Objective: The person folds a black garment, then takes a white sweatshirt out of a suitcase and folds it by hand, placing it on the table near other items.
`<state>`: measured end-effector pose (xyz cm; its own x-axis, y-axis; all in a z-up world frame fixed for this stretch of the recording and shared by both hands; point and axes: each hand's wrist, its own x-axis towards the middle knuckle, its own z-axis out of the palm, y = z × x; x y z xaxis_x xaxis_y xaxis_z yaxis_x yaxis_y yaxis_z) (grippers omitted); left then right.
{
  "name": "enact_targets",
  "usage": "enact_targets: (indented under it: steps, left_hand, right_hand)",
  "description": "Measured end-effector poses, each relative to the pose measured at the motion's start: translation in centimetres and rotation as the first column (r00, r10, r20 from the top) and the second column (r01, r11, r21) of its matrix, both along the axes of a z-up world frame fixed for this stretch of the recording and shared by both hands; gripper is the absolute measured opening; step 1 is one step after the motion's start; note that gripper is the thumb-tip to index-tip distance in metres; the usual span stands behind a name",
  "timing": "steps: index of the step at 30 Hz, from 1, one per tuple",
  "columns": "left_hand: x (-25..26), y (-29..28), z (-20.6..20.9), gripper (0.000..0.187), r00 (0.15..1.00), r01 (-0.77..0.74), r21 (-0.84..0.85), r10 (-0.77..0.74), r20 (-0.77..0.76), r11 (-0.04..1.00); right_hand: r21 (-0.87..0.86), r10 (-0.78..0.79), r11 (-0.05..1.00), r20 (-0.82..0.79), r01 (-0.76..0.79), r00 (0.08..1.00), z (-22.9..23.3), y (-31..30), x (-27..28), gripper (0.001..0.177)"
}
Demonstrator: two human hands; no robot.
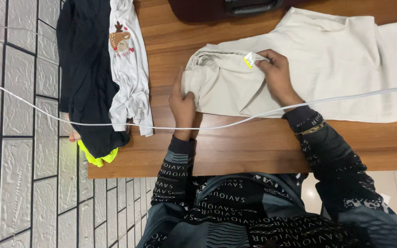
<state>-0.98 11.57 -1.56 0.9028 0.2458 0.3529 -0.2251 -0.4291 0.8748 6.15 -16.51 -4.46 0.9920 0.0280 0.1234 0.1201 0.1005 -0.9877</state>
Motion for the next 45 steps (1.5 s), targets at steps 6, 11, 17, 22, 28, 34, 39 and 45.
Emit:
enact_targets:
  steps: [6, 11, 17, 22, 28, 34, 39, 45]
  left_hand:
    - [-0.8, -1.3, 1.8, 0.063, 0.971, -0.090, 0.547, 0.195, -0.138, 0.832]
    - [-1.1, -2.4, 3.1, 0.050, 0.948, -0.287, 0.669, 0.102, 0.302, 0.686]
    - [0.2, -4.2, 1.9, 0.045, 0.973, -0.083, 0.630, -0.072, 0.217, 0.772]
    - [0.8, -6.1, 2.1, 0.044, 0.928, 0.128, 0.709, -0.337, 0.162, 0.694]
    - [1.0, -9.2, 3.1, 0.069, 0.811, 0.150, 0.838, -0.550, 0.200, 0.524]
    - [2.1, -8.3, 1.1, 0.065, 0.825, 0.419, 0.733, -0.562, -0.061, 0.536]
    - [2.0, -6.9, 2.2, 0.051, 0.830, 0.424, 0.734, -0.552, -0.080, 0.531]
    - [2.2, -5.7, 2.1, 0.023, 0.821, 0.435, 0.697, -0.569, -0.047, 0.570]
  right_hand:
    - [-0.079, -0.139, 0.986, 0.098, 0.147, 0.985, 1.1, -3.0, 0.5, 0.015]
    - [-0.095, -0.209, 0.970, 0.146, 0.224, 0.967, 0.7, -2.4, 0.7, 0.024]
    - [-0.130, -0.170, 0.972, 0.171, 0.193, 0.970, 0.0, -2.0, 0.8, 0.039]
    - [-0.084, -0.163, 0.981, 0.137, 0.176, 0.977, 0.4, -2.2, 0.7, 0.045]
    - [0.001, 0.049, 0.999, 0.054, -0.049, 0.997, -0.1, -1.6, 0.2, 0.051]
    - [-0.168, 0.000, 0.986, 0.022, 0.004, 1.000, 0.1, -0.8, -0.3, 0.040]
    - [-0.410, -0.007, 0.905, 0.241, 0.109, 0.970, 2.4, -1.2, -2.0, 0.033]
    - [-0.777, 0.245, 0.617, 0.339, 0.124, 0.908, 6.6, -3.8, -6.7, 0.045]
